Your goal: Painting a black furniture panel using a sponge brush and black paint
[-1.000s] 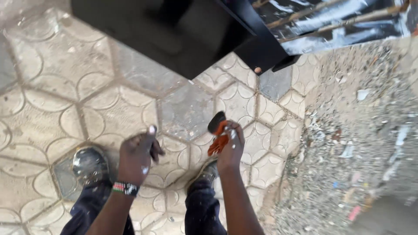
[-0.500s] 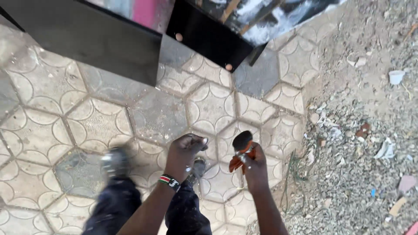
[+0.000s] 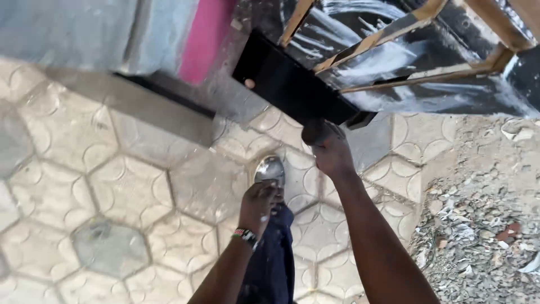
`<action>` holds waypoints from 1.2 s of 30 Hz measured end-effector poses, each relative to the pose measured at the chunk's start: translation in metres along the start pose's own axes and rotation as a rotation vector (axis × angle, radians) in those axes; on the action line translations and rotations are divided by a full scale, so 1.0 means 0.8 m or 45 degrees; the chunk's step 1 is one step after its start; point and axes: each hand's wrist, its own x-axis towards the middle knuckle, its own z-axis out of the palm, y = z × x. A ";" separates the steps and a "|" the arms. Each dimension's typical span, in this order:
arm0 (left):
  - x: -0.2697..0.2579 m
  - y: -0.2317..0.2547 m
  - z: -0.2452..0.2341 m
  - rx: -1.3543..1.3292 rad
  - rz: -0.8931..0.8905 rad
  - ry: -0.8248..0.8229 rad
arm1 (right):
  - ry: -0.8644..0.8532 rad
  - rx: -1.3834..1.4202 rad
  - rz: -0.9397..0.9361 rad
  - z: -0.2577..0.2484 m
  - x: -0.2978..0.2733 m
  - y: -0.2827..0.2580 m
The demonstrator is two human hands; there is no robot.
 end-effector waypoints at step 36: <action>0.276 -0.046 -0.029 -1.821 -0.852 0.191 | 0.478 0.191 -0.592 0.013 0.078 -0.014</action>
